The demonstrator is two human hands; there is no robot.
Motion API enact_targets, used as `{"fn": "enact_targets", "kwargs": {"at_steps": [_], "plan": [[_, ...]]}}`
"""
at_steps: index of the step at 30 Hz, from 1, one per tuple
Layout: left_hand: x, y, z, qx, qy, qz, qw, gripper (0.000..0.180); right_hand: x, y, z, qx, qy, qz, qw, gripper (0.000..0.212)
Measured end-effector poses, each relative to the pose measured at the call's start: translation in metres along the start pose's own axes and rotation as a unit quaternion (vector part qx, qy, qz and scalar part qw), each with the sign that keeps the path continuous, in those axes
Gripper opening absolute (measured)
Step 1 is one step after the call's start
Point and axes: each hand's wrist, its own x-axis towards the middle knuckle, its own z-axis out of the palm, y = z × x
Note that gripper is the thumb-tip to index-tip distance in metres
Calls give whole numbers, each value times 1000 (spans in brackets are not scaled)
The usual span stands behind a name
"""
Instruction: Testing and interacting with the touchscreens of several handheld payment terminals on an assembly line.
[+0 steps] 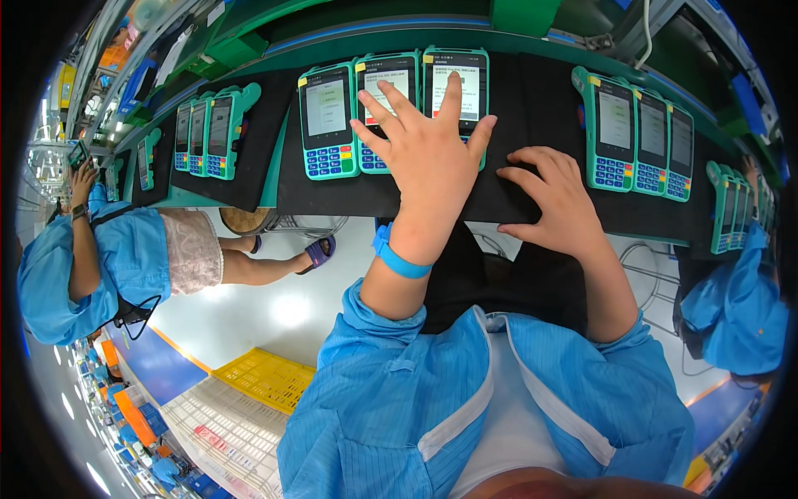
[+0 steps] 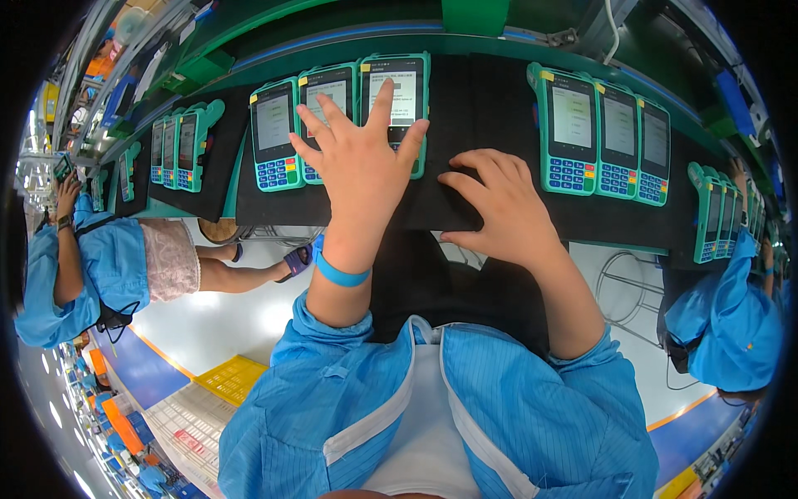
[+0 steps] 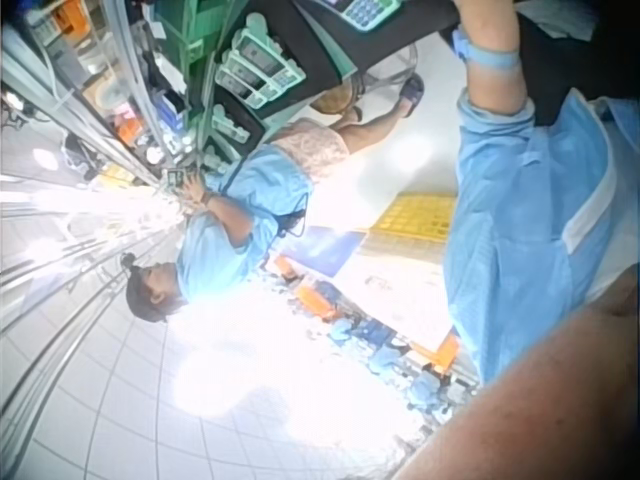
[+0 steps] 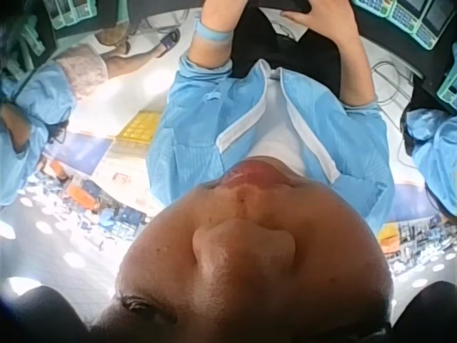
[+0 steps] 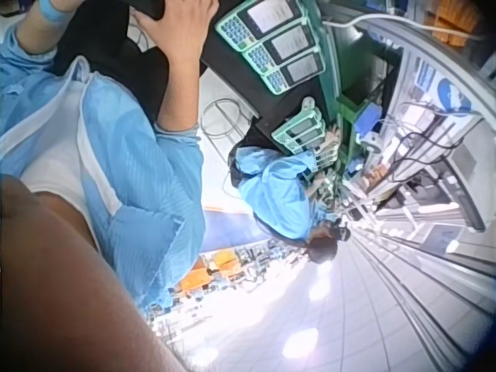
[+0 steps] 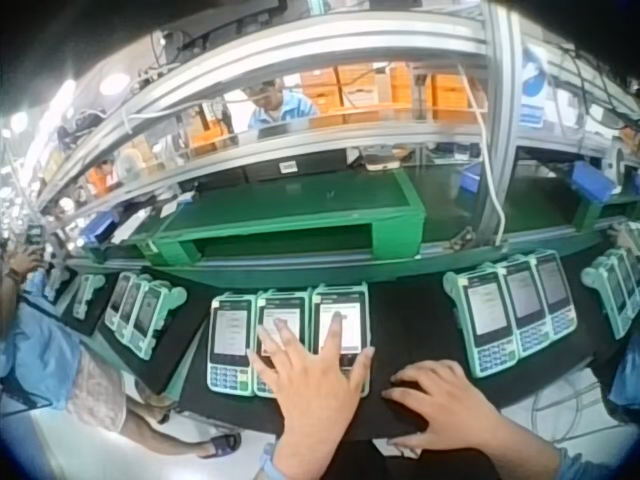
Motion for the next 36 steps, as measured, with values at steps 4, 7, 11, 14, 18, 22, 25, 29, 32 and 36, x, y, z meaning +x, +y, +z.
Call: {"fn": "enact_targets", "kwargs": {"at_steps": [4, 7, 11, 14, 18, 22, 25, 29, 32, 36], "plan": [[-7, 1, -7, -23, -5, 0, 1000, 53, -1, 0, 1, 2, 1, -1, 1000, 66], [-17, -5, -13, -67, 17, 0, 998, 51, 0, -1, 0, 1, -3, 2, 1000, 66], [-28, -35, -19, -125, 83, 10, 989, 42, -1, -1, -1, -1, -5, 7, 1000, 65], [-26, -74, -23, -107, 131, -41, 985, 33, -1, 1, 2, -8, -2, -1, 1000, 64], [-21, -130, -25, -22, 130, -155, 979, 38, -1, 1, 3, -18, -4, -1, 1000, 64], [-25, -182, -16, -15, 59, -262, 963, 38, -2, 1, 2, -20, -4, -6, 1000, 64], [-27, -197, -12, -54, 17, -256, 965, 28, -3, 1, 2, -21, -8, -10, 1000, 63], [-29, -195, 2, 27, 27, -191, 981, 28, -4, 0, 3, -35, -6, -18, 999, 63], [-30, -198, 5, 14, 25, -203, 979, 28, -3, -1, 2, -36, -11, -14, 999, 62], [-29, -198, 6, 13, 23, -202, 979, 28, -4, 1, 2, -41, -8, -18, 999, 62]]}}
